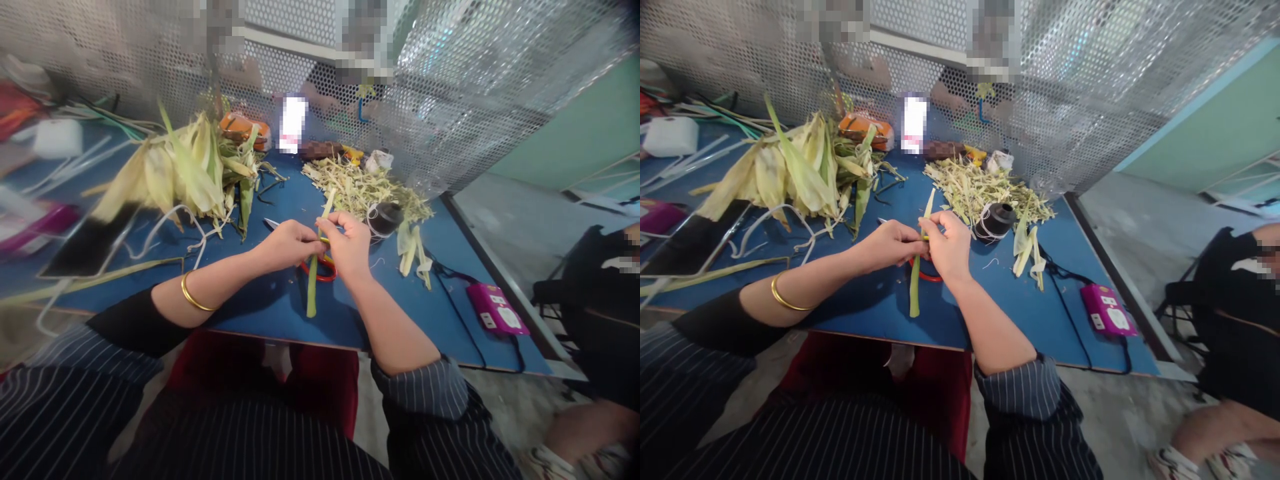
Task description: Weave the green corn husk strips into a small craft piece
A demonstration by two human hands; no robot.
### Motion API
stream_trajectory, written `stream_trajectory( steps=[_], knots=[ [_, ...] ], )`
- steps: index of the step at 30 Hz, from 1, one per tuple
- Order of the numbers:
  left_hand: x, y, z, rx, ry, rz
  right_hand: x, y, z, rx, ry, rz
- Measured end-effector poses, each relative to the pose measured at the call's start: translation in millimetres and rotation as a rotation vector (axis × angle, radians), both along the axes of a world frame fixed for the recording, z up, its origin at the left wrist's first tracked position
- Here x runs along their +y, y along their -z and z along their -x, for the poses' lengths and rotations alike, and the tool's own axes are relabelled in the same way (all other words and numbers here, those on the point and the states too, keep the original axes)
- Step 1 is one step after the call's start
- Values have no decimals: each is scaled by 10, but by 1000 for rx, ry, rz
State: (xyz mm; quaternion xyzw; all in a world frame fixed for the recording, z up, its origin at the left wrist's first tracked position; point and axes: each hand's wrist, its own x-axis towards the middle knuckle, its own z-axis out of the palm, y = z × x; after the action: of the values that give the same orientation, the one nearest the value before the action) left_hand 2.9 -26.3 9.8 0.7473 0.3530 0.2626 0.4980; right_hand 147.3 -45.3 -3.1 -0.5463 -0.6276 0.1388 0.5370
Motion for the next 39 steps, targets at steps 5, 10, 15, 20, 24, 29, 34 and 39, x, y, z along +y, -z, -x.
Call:
stream_trajectory(
  steps=[5,10,15,20,24,29,34,39],
  knots=[
    [89,-38,23,-238,-124,391,95,-93,-252,-14,227,-194],
    [162,-42,82,-343,-102,522,210,-51,-328,443,93,191],
    [112,-33,73,-234,-66,503,157,-27,-209,508,-332,481],
    [78,-13,43,-193,-44,464,90,-36,-120,437,-271,380],
    [104,18,56,-202,-16,515,77,-44,-76,332,-138,230],
    [174,3,112,-291,-67,566,90,-125,-185,324,-201,254],
    [256,-51,170,-369,-162,538,66,-194,-280,40,-277,404],
    [278,58,100,-358,-265,394,8,-108,-153,-357,-185,194]
  ],
)
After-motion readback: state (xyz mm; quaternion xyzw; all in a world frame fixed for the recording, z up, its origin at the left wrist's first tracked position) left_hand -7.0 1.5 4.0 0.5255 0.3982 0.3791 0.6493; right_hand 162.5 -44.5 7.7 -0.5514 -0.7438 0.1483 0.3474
